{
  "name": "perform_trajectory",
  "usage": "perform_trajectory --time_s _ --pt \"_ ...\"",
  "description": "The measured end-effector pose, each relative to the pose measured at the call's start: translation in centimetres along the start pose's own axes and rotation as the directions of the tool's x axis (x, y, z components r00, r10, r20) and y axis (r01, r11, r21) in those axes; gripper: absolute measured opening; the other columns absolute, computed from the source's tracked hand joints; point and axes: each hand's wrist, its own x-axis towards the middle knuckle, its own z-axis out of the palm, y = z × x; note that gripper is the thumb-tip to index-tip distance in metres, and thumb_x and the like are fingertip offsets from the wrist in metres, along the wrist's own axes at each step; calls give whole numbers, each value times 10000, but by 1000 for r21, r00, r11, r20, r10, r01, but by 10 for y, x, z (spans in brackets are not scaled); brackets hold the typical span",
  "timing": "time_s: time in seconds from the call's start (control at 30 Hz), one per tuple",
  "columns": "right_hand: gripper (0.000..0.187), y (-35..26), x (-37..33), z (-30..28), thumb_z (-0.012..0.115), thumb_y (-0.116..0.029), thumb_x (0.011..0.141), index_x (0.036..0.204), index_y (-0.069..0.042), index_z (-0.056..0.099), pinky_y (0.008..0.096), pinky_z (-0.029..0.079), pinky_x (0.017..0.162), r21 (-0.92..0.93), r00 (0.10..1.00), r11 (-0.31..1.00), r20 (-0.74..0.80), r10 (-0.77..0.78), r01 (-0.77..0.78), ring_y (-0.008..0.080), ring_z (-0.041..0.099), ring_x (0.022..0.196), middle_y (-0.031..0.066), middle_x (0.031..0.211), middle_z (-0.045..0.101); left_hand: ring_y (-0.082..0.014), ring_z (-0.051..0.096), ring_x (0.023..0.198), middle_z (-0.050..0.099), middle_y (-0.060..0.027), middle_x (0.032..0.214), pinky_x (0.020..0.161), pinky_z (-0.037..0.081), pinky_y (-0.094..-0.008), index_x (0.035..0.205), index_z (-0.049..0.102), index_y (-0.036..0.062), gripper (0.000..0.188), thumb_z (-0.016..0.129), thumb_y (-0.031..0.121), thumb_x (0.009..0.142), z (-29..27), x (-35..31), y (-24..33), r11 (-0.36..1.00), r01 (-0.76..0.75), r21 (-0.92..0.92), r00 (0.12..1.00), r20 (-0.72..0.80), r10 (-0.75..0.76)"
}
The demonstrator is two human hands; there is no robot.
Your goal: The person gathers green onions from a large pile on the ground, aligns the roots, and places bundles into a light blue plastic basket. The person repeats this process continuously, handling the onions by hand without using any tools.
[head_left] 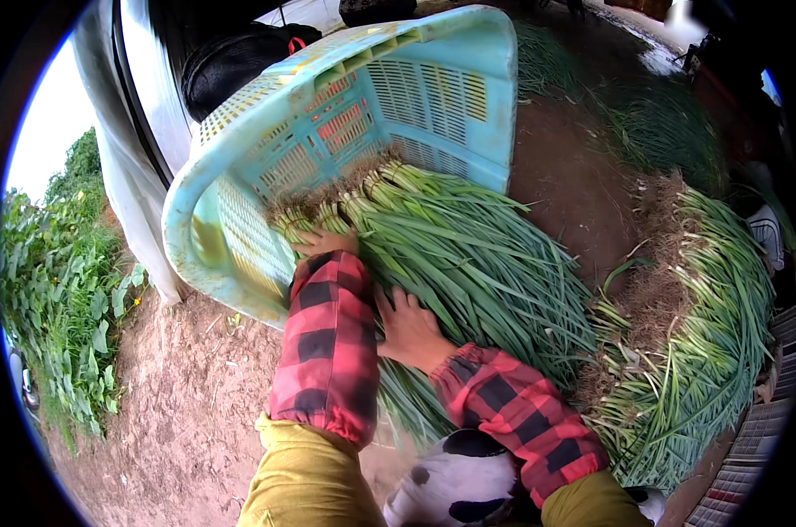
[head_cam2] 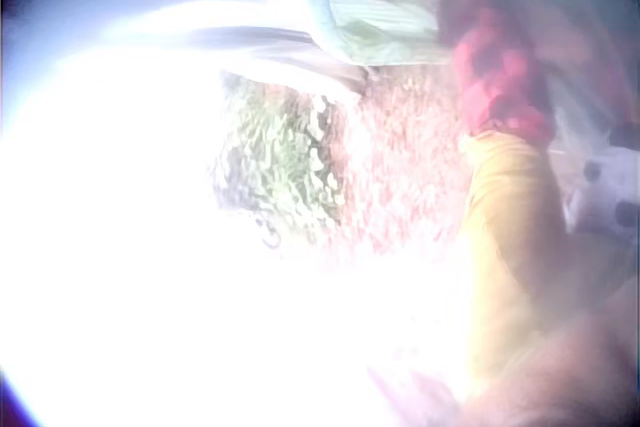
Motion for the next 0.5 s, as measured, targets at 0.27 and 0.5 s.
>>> perform_trajectory --time_s 0.27,0.5 --pt "991 44 -50 -22 764 -359 707 1457 -25 210 426 402 1010 308 969 950 215 -120 49 461 380 1271 294 1474 232 -499 168 1383 119 -253 1542 1070 212 -630 1465 256 -1 1168 305 889 711 47 20 12 990 -87 108 983 168 68" --pt "381 99 -254 -126 631 -218 890 1193 4 569 355 485 925 406 977 908 -213 -11 99 292 590 1085 152 1219 567 -433 404 1264 506 -259 1238 1056 240 -523 1269 537 -9 1077 233 881 744 40 31 -6 890 -445 -100 860 230 456"
